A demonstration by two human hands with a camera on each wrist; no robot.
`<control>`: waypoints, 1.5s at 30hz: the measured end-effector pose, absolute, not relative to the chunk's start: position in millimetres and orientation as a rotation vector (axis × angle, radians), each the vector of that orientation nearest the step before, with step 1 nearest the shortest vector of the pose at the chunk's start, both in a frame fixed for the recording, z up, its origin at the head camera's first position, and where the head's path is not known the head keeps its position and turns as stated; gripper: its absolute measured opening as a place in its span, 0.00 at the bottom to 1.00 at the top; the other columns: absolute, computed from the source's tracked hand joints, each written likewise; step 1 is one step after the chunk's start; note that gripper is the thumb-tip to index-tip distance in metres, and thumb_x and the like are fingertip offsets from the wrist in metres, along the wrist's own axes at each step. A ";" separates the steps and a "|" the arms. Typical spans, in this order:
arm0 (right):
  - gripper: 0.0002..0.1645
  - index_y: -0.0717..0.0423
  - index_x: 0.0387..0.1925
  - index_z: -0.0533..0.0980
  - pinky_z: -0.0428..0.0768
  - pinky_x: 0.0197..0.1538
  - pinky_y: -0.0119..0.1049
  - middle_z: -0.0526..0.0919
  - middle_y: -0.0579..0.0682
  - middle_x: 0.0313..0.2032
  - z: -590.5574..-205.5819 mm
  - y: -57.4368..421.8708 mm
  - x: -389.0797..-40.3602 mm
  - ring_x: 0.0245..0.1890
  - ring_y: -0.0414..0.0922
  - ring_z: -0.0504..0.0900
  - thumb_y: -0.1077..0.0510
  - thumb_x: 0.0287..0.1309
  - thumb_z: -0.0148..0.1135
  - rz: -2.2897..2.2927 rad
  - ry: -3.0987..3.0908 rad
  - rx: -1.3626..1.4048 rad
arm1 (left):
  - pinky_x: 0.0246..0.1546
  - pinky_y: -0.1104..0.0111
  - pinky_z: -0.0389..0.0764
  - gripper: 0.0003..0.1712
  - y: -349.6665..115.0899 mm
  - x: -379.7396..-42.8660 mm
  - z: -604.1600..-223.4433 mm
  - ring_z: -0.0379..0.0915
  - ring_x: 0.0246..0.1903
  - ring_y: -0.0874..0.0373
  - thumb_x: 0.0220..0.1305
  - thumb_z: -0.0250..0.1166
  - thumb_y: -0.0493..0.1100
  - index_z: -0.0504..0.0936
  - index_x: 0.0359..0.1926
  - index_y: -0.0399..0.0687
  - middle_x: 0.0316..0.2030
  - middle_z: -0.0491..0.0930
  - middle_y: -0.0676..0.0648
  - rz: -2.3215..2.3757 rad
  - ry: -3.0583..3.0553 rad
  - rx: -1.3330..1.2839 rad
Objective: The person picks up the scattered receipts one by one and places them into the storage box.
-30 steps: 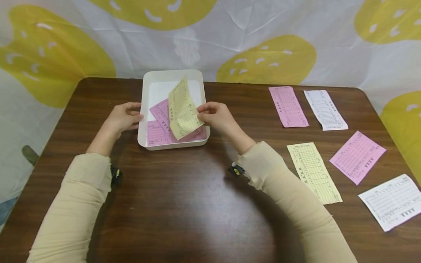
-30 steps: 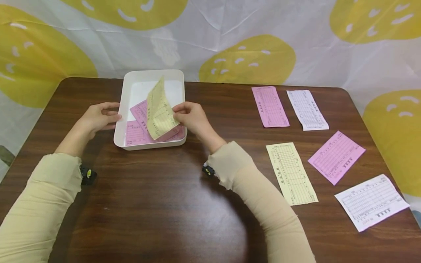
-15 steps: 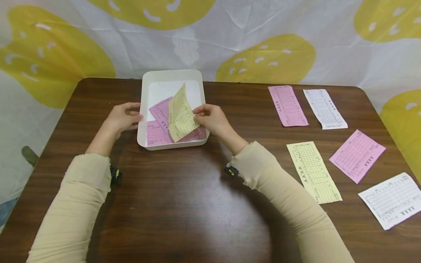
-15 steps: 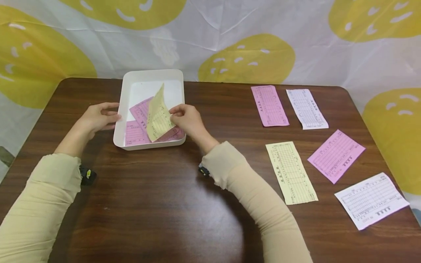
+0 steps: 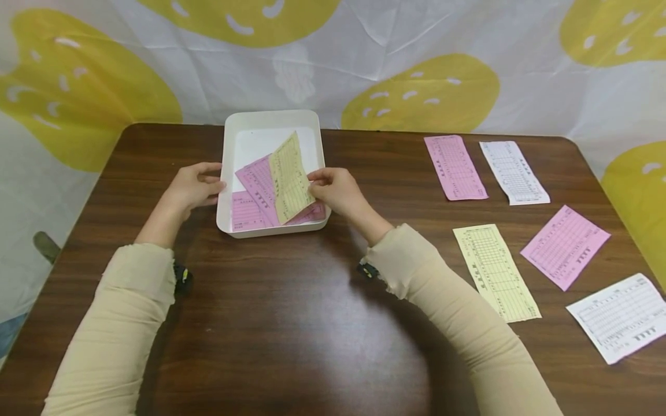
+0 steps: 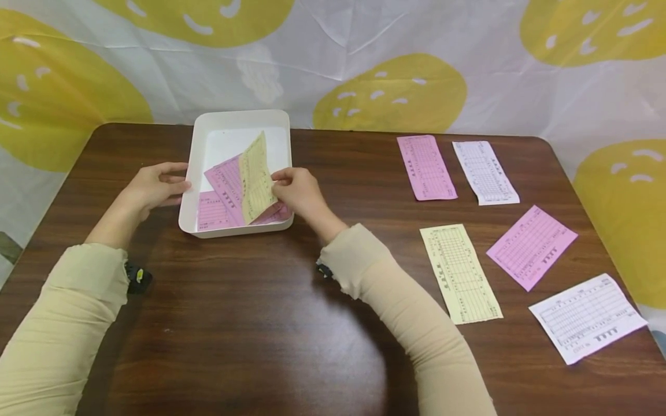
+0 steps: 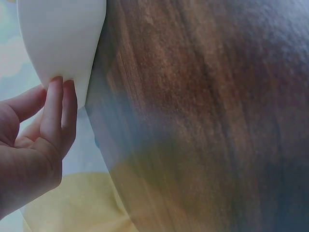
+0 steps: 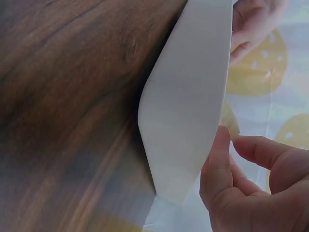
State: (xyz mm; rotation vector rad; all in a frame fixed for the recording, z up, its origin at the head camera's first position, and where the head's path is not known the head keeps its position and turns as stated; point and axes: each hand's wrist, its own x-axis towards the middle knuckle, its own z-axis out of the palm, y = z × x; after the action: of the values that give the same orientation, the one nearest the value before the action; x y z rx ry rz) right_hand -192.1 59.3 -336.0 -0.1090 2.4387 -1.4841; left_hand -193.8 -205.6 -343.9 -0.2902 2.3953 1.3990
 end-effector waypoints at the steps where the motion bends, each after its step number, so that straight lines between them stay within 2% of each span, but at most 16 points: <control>1: 0.18 0.66 0.51 0.77 0.76 0.34 0.21 0.82 0.58 0.41 -335.7 60.0 -192.3 0.33 0.38 0.75 0.67 0.57 0.55 -1.485 2.430 -0.108 | 0.34 0.84 0.81 0.34 -205.7 -193.9 -344.0 0.71 0.53 0.50 0.71 0.52 0.38 0.52 0.74 0.41 0.67 0.62 0.30 1.398 2.395 -0.292; 7: 0.19 0.69 0.52 0.76 0.86 0.43 0.31 0.81 0.59 0.41 -334.4 66.1 -195.4 0.33 0.39 0.78 0.68 0.59 0.54 -1.550 2.362 -0.093 | 0.36 0.83 0.82 0.34 -205.8 -194.5 -344.5 0.71 0.53 0.49 0.71 0.53 0.38 0.52 0.74 0.42 0.67 0.62 0.30 1.403 2.391 -0.293; 15: 0.19 0.69 0.54 0.75 0.86 0.46 0.33 0.81 0.64 0.45 -328.6 78.3 -201.1 0.34 0.37 0.77 0.67 0.61 0.54 -1.524 2.344 -0.138 | 0.36 0.83 0.82 0.34 -204.7 -193.8 -343.4 0.70 0.55 0.48 0.71 0.52 0.38 0.52 0.74 0.42 0.67 0.62 0.30 1.392 2.399 -0.301; 20: 0.19 0.70 0.54 0.74 0.86 0.48 0.36 0.80 0.64 0.45 -324.2 94.1 -205.4 0.34 0.38 0.78 0.66 0.62 0.55 -1.522 2.384 -0.137 | 0.36 0.83 0.82 0.34 -205.3 -192.8 -343.5 0.70 0.54 0.48 0.71 0.52 0.38 0.52 0.74 0.41 0.67 0.62 0.29 1.397 2.399 -0.295; 24: 0.19 0.72 0.54 0.73 0.86 0.46 0.34 0.80 0.59 0.40 -321.5 114.3 -211.4 0.33 0.37 0.78 0.66 0.63 0.55 -1.545 2.421 -0.109 | 0.36 0.82 0.82 0.34 -205.6 -192.4 -343.4 0.71 0.53 0.49 0.71 0.52 0.38 0.52 0.73 0.41 0.67 0.62 0.29 1.398 2.403 -0.295; 30: 0.20 0.74 0.54 0.72 0.83 0.36 0.20 0.81 0.51 0.35 -323.5 158.8 -221.4 0.28 0.31 0.77 0.67 0.63 0.55 -1.536 2.501 -0.005 | 0.34 0.84 0.81 0.34 -205.0 -192.7 -344.2 0.71 0.53 0.49 0.71 0.52 0.37 0.52 0.73 0.41 0.67 0.62 0.29 1.397 2.404 -0.291; 37: 0.22 0.77 0.55 0.68 0.79 0.31 0.16 0.74 0.31 0.20 -329.3 222.6 -228.8 0.22 0.26 0.75 0.68 0.62 0.52 -1.551 2.579 0.171 | 0.37 0.82 0.82 0.34 -205.5 -192.7 -345.0 0.69 0.57 0.46 0.71 0.51 0.37 0.51 0.74 0.40 0.67 0.60 0.29 1.398 2.397 -0.289; 45: 0.24 0.77 0.58 0.66 0.81 0.34 0.17 0.73 0.29 0.22 -334.2 276.7 -229.2 0.25 0.24 0.76 0.67 0.61 0.52 -1.609 2.606 0.290 | 0.48 0.73 0.84 0.34 -204.4 -191.5 -343.5 0.68 0.58 0.44 0.71 0.51 0.37 0.50 0.74 0.41 0.67 0.61 0.29 1.382 2.404 -0.293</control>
State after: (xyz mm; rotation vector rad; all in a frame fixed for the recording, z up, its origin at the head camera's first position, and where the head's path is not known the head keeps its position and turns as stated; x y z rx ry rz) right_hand -229.2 276.7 -334.2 0.2900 2.6064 -1.6089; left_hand -191.5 -204.4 -343.5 -0.2928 2.4036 1.3816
